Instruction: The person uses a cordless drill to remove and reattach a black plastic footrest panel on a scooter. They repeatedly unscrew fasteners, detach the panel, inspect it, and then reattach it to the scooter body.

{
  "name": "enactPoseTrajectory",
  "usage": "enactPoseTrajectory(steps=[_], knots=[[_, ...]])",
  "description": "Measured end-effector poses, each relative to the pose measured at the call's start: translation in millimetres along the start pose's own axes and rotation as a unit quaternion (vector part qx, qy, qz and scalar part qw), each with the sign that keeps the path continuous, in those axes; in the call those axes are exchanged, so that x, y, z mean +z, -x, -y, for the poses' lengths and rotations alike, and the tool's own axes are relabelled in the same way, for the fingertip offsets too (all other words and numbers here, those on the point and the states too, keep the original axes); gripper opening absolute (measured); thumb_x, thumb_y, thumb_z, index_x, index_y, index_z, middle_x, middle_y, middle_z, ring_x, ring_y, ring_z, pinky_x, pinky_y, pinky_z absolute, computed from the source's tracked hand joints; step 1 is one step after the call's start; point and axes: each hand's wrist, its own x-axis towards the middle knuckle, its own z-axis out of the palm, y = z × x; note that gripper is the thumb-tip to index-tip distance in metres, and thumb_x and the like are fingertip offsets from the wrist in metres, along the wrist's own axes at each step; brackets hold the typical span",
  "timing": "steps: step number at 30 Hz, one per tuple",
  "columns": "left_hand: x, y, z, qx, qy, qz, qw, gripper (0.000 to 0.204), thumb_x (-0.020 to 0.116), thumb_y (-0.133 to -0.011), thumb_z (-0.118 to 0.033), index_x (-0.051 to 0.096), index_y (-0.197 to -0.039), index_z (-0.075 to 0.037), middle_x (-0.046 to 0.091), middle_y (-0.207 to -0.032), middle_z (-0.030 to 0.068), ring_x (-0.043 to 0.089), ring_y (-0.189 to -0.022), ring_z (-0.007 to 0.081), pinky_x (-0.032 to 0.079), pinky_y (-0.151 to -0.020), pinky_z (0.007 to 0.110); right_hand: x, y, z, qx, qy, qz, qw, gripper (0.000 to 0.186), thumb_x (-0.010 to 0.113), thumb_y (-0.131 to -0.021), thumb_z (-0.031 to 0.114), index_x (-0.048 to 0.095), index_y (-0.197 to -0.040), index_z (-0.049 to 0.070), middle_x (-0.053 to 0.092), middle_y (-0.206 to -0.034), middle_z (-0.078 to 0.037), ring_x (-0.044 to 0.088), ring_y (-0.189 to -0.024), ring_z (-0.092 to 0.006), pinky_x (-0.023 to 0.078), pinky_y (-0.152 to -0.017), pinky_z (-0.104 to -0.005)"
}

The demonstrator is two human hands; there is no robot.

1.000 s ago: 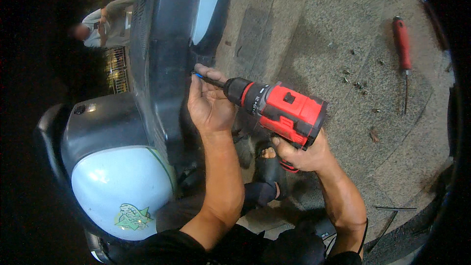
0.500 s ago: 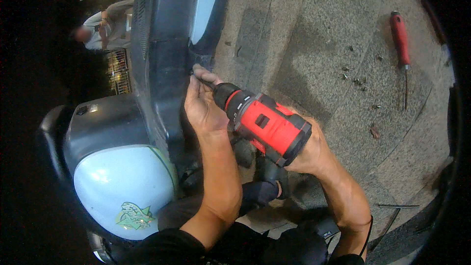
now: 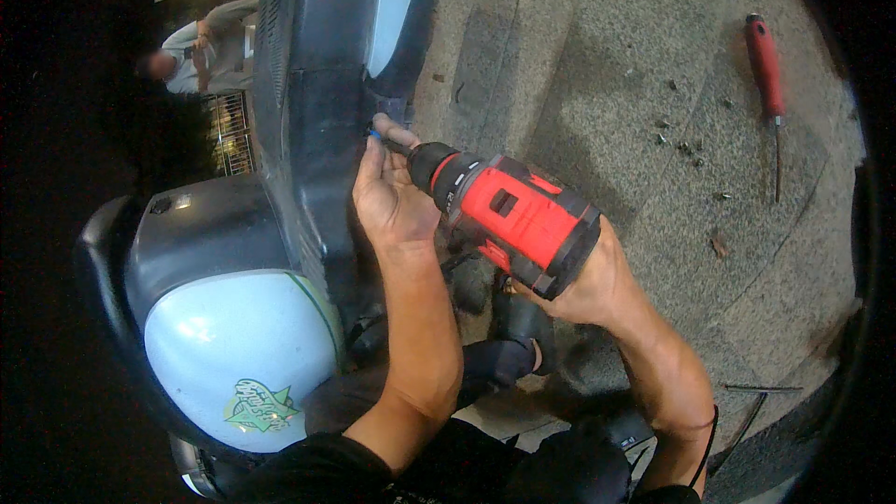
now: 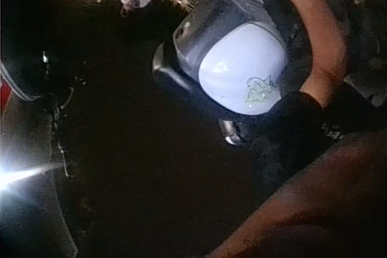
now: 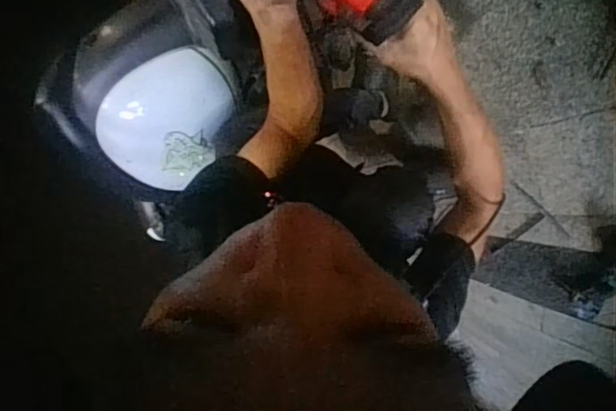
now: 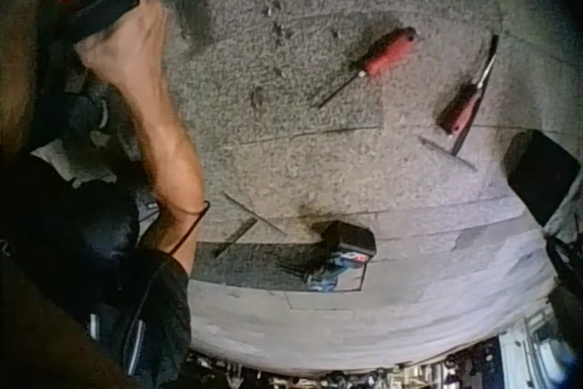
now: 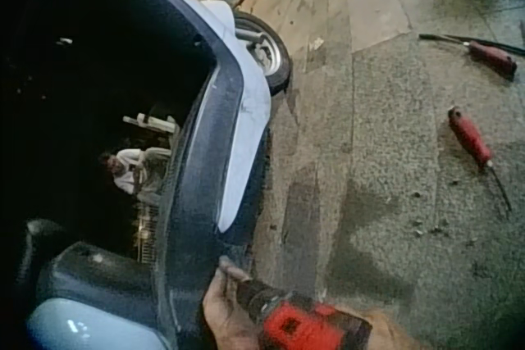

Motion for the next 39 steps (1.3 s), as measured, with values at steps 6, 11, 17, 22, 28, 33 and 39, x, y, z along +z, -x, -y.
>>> enactPoseTrajectory(steps=[6, 11, 17, 22, 28, 33, 39], knots=[[12.7, 0.1, -3.6, 0.034, 0.022, -0.099, 0.994, 0.025, 0.054, -0.098, -0.011, 0.057, -0.119, 0.003, 0.068, -0.115, 0.0145, 0.063, -0.11, 0.0246, 0.051, -0.1, 0.042, -5.4, -8.0, 5.5, -0.022, 0.001, -0.013, 1.0, 0.045, 0.076, -0.071, 0.007, 0.066, -0.114, 0.004, 0.067, -0.11, -0.016, 0.069, -0.091, -0.0367, 0.056, -0.081, -0.0391], [11.8, 0.5, -4.4, 0.04, -0.005, -0.119, 0.992, 0.028, 0.054, -0.096, -0.01, 0.057, -0.119, 0.005, 0.066, -0.119, 0.0168, 0.062, -0.113, 0.0277, 0.047, -0.105, 0.043, -4.1, -6.5, 2.1, -0.005, 0.003, -0.001, 1.0, 0.043, 0.078, -0.068, 0.008, 0.069, -0.11, 0.005, 0.068, -0.109, -0.016, 0.066, -0.098, -0.0363, 0.053, -0.087, -0.0411], [14.4, -0.9, -5.3, 0.058, -0.013, -0.138, 0.989, 0.028, 0.054, -0.095, -0.011, 0.057, -0.118, 0.006, 0.066, -0.12, 0.0173, 0.06, -0.116, 0.0291, 0.046, -0.106, 0.044, -2.5, -5.3, 3.7, 0.0, 0.024, 0.002, 1.0, 0.05, 0.083, -0.06, 0.01, 0.07, -0.107, 0.006, 0.069, -0.113, -0.015, 0.062, -0.113, -0.0377, 0.047, -0.1, -0.0455], [9.9, 0.3, 0.9, 0.036, 0.014, -0.113, 0.993, 0.028, 0.052, -0.096, -0.012, 0.057, -0.118, 0.005, 0.066, -0.12, 0.017, 0.06, -0.117, 0.0292, 0.046, -0.107, 0.045, -2.6, -3.3, 3.0, 0.039, 0.008, 0.015, 0.999, 0.05, 0.082, -0.06, 0.01, 0.07, -0.109, 0.007, 0.069, -0.113, -0.015, 0.062, -0.114, -0.0381, 0.047, -0.1, -0.0458], [14.2, 2.2, 3.4, 0.056, -0.068, -0.1, 0.991, 0.03, 0.051, -0.098, -0.015, 0.057, -0.12, 0.004, 0.065, -0.121, 0.016, 0.061, -0.116, 0.0289, 0.046, -0.106, 0.046, -3.9, -2.5, 6.1, 0.075, -0.001, 0.025, 0.997, 0.048, 0.081, -0.062, 0.011, 0.068, -0.109, 0.006, 0.069, -0.109, -0.015, 0.064, -0.11, -0.034, 0.049, -0.095, -0.0447], [29.4, 49.9, 35.4, 0.008, -0.206, -0.069, 0.976, 0.03, 0.052, -0.098, -0.018, 0.058, -0.119, 0.003, 0.064, -0.122, 0.0167, 0.06, -0.117, 0.0291, 0.047, -0.103, 0.046, -0.5, -9.5, 13.6, 0.114, -0.085, 0.006, 0.99, 0.036, 0.076, -0.07, 0.011, 0.065, -0.104, 0.005, 0.069, -0.092, -0.019, 0.067, -0.086, -0.0413, 0.056, -0.075, -0.0415], [99.9, 105.8, 34.4, 0.347, -0.741, -0.098, 0.566, 0.027, 0.056, -0.097, -0.01, 0.062, -0.117, 0.006, 0.069, -0.106, 0.0179, 0.065, -0.1, 0.0212, 0.051, -0.09, 0.033, 7.6, 2.7, -7.4, 0.022, -0.034, -0.051, 0.998, 0.044, 0.078, -0.07, 0.012, 0.064, -0.111, 0.004, 0.069, -0.095, -0.019, 0.068, -0.088, -0.0399, 0.055, -0.078, -0.042]])
